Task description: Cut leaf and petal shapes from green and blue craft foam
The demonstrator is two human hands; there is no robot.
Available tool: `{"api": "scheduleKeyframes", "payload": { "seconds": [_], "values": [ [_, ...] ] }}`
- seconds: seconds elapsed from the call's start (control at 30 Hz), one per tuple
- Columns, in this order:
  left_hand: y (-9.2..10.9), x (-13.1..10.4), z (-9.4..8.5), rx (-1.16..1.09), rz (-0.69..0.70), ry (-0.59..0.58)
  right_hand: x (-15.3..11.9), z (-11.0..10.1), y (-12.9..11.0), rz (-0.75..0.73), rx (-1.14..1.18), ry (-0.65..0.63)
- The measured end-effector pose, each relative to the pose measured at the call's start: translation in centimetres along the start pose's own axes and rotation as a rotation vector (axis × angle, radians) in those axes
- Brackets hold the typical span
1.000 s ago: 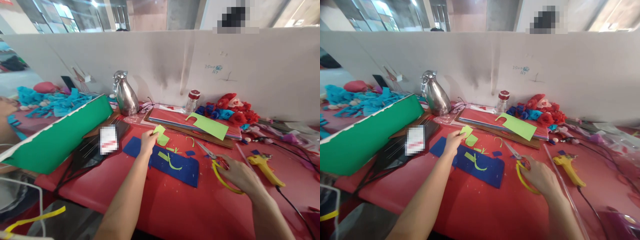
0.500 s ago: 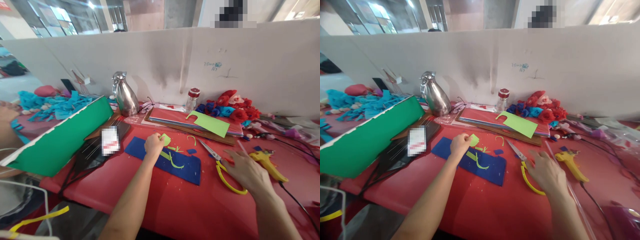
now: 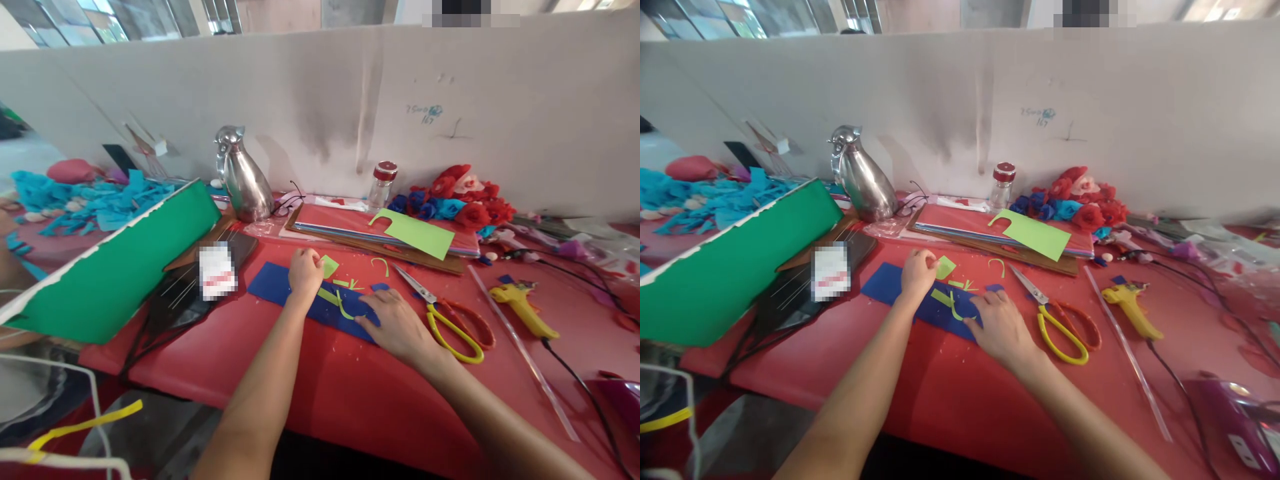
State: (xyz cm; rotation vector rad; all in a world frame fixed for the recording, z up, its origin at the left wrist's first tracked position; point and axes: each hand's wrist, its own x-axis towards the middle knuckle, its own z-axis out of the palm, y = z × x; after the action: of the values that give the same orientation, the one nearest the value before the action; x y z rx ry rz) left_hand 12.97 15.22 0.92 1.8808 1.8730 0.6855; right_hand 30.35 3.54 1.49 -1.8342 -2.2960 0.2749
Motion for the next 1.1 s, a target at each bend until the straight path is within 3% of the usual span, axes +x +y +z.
{"api": "scheduleKeyframes", "payload": {
  "seconds": [0.13,0.23,0.47,0.63,0.8,1.1],
  "values": [
    [-1.0,-0.1,-1.3,-0.166,0.188,-0.452,0.7,0.2,-1.4,0.025,0.030,-0.085],
    [-1.4,-0.4,-1.8,-0.147,0.241,-0.592,0.9,0.7,-1.4,0.040,0.119,-0.105],
    [-1.2,-0.7,-1.3,-0.119,0.250,-0.552,3.9,-0.3,1.1,0.168,0.113,-0.033],
    [-1.1,-0.8,-1.3,-0.053,0.252,-0.522,6.9,0.0,1.4,0.146,0.066,-0.092],
    [-1.0,-0.8,-1.6,-0.120,0.312,-0.534,7.3,0.5,1.4,0.114,0.014,-0.100],
    [-1.1,-0.4,-0.8,-0.159,0.238,-0.424,8.1,1.1,0.1,0.045,0.027,-0.091]
  ]
}}
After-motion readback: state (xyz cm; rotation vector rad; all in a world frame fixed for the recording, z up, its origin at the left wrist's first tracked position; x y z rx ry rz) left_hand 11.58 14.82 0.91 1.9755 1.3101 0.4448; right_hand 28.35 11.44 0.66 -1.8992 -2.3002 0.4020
